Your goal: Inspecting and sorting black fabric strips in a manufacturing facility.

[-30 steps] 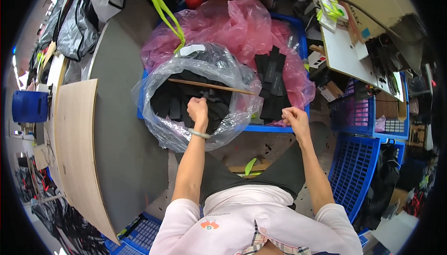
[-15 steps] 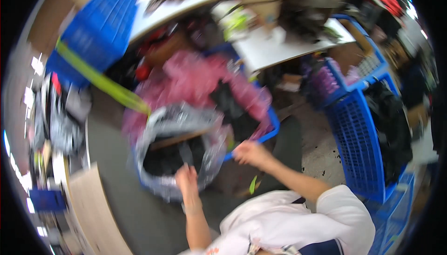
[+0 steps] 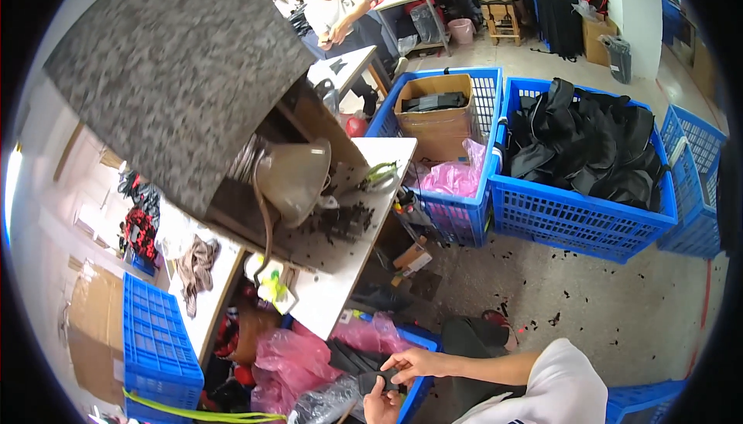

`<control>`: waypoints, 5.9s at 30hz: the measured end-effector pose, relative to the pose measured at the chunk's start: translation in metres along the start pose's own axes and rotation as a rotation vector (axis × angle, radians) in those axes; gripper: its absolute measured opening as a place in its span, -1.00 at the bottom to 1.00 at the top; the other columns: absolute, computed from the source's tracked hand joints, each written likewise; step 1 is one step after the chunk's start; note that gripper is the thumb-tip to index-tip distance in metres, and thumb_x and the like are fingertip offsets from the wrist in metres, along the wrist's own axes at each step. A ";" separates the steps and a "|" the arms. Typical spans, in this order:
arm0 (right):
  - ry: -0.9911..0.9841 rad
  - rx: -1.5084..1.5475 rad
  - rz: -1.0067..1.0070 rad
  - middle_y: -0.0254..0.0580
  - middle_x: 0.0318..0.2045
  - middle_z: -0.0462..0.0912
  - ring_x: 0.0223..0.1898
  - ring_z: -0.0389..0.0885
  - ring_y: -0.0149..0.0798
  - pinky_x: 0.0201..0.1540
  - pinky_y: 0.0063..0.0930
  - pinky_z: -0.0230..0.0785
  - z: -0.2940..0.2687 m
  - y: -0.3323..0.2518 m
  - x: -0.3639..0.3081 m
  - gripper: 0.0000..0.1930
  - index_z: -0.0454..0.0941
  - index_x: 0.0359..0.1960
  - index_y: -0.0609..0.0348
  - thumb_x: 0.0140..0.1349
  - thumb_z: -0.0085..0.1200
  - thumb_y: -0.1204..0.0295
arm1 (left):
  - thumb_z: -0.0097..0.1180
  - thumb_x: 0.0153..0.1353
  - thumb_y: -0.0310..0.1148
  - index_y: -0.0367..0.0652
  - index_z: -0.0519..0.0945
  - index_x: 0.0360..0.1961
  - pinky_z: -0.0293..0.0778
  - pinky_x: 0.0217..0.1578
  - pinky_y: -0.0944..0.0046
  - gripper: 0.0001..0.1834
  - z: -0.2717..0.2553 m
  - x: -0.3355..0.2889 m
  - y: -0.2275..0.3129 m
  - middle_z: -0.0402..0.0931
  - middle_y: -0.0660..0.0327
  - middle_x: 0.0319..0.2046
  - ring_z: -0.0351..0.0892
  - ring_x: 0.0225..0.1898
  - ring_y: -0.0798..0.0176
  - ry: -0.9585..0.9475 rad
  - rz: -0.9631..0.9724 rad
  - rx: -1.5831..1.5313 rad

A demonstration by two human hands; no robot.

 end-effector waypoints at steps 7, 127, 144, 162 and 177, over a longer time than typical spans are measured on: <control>0.233 0.392 -0.251 -0.27 -0.39 0.55 -0.33 0.53 -0.46 -0.16 -0.61 0.39 -0.077 -0.091 -0.021 -0.61 0.46 0.02 0.25 0.11 0.04 0.67 | 0.09 0.19 -0.30 -0.29 0.46 -0.21 0.53 -0.41 0.38 -0.74 0.138 0.035 0.008 0.50 0.09 -0.35 0.50 -0.45 0.27 -0.330 -0.528 -0.655; 0.592 -0.572 -0.274 -0.27 -0.39 0.52 -0.36 0.50 -0.50 -0.28 -0.67 0.37 -0.421 -0.631 -0.024 -0.79 0.42 -0.29 0.31 -0.02 -0.06 0.70 | 0.12 0.17 -0.42 -0.24 0.52 -0.28 0.32 -0.52 0.48 -0.87 0.695 0.186 0.227 0.53 0.26 -0.45 0.48 -0.45 0.44 -0.233 0.361 -0.014; 0.443 -0.087 -0.278 -0.21 -0.38 0.60 -0.41 0.55 -0.45 -0.37 -0.66 0.42 -0.416 -0.608 -0.029 -0.67 0.54 -0.16 0.34 -0.05 0.14 0.65 | 0.01 0.25 -0.41 -0.12 0.42 -0.37 0.23 -0.58 0.55 -0.93 0.692 0.183 0.222 0.42 0.35 -0.50 0.34 -0.54 0.53 -0.237 0.341 0.085; 0.538 0.517 -0.212 -0.36 -0.60 0.48 -0.73 0.29 -0.59 -0.71 -0.72 0.08 -0.417 -0.572 0.010 -0.83 0.47 -0.33 0.24 0.01 0.10 0.63 | 0.02 0.20 -0.54 -0.19 0.38 -0.24 0.23 -0.63 0.53 -0.87 0.691 0.197 0.246 0.38 0.32 -0.47 0.31 -0.57 0.52 -0.161 0.469 -0.293; 0.629 0.292 -0.293 -0.25 -0.57 0.54 -0.72 0.37 -0.52 -0.71 -0.68 0.19 -0.432 -0.565 0.004 -0.80 0.49 -0.26 0.31 0.03 0.13 0.66 | 0.09 0.15 -0.55 -0.21 0.41 -0.31 0.29 -0.61 0.50 -0.88 0.677 0.188 0.245 0.40 0.31 -0.49 0.32 -0.58 0.50 0.057 0.745 0.049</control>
Point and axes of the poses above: each hand's wrist, its own x-axis towards the middle knuckle, its own z-axis out of the palm, y = z × x, the point moved 9 cm from there along x, towards the middle knuckle
